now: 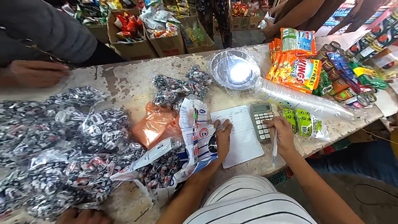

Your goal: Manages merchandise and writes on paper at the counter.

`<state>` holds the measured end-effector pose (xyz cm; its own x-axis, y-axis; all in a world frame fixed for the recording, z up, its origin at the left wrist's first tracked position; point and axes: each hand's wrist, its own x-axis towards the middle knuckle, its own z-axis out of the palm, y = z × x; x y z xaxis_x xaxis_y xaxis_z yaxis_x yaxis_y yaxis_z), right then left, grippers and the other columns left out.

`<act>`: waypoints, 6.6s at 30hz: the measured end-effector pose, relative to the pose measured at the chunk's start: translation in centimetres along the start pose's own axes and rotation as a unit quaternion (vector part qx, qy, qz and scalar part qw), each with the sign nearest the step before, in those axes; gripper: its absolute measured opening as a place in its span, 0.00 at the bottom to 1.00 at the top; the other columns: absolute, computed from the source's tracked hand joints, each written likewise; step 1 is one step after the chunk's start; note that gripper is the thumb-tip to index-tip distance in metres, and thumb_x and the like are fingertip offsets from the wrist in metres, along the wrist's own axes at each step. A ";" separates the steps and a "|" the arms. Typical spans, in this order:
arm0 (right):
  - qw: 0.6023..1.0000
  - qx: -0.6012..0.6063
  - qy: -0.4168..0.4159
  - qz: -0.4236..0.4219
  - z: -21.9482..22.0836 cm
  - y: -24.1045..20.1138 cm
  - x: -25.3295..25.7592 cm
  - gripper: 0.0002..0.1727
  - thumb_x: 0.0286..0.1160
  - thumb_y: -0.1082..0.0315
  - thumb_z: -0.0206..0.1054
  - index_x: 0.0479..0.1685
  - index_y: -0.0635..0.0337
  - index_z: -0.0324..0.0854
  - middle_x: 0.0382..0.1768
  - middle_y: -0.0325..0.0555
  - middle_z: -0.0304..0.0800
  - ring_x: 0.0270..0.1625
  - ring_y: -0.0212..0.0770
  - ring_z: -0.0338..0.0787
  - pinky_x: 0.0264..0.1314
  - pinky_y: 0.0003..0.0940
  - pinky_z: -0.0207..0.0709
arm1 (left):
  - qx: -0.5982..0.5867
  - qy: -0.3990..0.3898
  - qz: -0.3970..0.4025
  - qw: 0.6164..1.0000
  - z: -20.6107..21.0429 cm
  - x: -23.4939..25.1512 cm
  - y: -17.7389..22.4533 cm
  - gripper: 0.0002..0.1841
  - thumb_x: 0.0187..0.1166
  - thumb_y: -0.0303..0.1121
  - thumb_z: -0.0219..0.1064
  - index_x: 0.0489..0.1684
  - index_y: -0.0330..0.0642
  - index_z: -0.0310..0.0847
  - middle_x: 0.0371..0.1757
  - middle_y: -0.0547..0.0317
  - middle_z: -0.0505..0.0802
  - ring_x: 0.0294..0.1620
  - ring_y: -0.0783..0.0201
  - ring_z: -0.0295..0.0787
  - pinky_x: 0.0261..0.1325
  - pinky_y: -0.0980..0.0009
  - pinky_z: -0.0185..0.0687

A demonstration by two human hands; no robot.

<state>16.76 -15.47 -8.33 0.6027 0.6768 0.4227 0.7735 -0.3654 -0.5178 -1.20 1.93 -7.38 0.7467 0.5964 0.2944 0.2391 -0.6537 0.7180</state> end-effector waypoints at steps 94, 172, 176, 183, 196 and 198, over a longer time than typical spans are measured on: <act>0.998 0.027 0.050 0.022 -1.1 -1.8 -1.3 0.13 0.77 0.72 0.57 0.35 0.48 0.88 0.46 0.30 0.96 0.57 0.38 0.88 0.66 0.47 0.74 | -0.027 -0.006 -0.002 1.000 -0.6 -0.1 -0.3 0.09 0.67 0.12 0.67 0.39 0.26 0.93 0.62 0.28 0.90 0.73 0.26 0.79 0.79 0.45 0.69; 0.997 -0.030 0.021 0.069 -3.3 1.0 -3.7 0.16 0.71 0.75 0.59 0.29 0.42 0.89 0.44 0.25 0.96 0.58 0.36 0.88 0.66 0.49 0.71 | -0.084 -0.032 -0.052 0.995 -1.3 0.3 0.2 0.02 0.65 0.11 0.69 0.31 0.20 0.87 0.66 0.22 0.86 0.76 0.28 0.76 0.81 0.48 0.67; 0.996 0.002 0.017 0.088 -3.4 0.7 -4.3 0.16 0.68 0.76 0.59 0.27 0.43 0.88 0.45 0.25 0.95 0.57 0.35 0.87 0.65 0.45 0.72 | -0.077 -0.021 -0.043 0.996 -1.3 0.3 0.2 0.03 0.65 0.11 0.69 0.31 0.21 0.88 0.63 0.23 0.87 0.74 0.28 0.77 0.79 0.49 0.69; 0.874 0.480 0.011 0.077 2.3 -9.3 1.4 0.08 0.86 0.73 0.55 0.45 0.67 0.79 0.43 0.47 0.96 0.45 0.38 0.95 0.51 0.34 0.88 | -0.130 -0.029 -0.044 0.990 -1.7 0.3 0.0 0.06 0.65 0.09 0.66 0.36 0.17 0.86 0.66 0.18 0.84 0.77 0.27 0.74 0.80 0.49 0.68; 0.915 0.387 0.002 0.111 8.1 -7.4 2.5 0.09 0.86 0.71 0.58 0.37 0.62 0.80 0.24 0.35 0.87 0.22 0.25 0.83 0.25 0.20 0.78 | -0.121 -0.051 -0.124 0.984 -1.4 0.2 -0.8 0.05 0.69 0.15 0.69 0.38 0.20 0.87 0.70 0.21 0.82 0.78 0.36 0.75 0.80 0.56 0.70; 0.918 0.379 -0.004 0.118 7.7 -7.7 2.5 0.05 0.79 0.74 0.66 0.34 0.61 0.77 0.24 0.37 0.90 0.21 0.26 0.86 0.25 0.21 0.81 | -0.126 -0.048 -0.125 0.983 -1.4 0.3 -0.6 0.05 0.68 0.14 0.69 0.38 0.19 0.87 0.69 0.21 0.82 0.77 0.35 0.75 0.79 0.56 0.70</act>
<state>10.83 -6.06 -9.00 0.7313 0.6426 0.2285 0.2619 0.0447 -0.9640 -2.01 3.14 -6.87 0.7421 0.6692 0.0375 0.2700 -0.3496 0.8971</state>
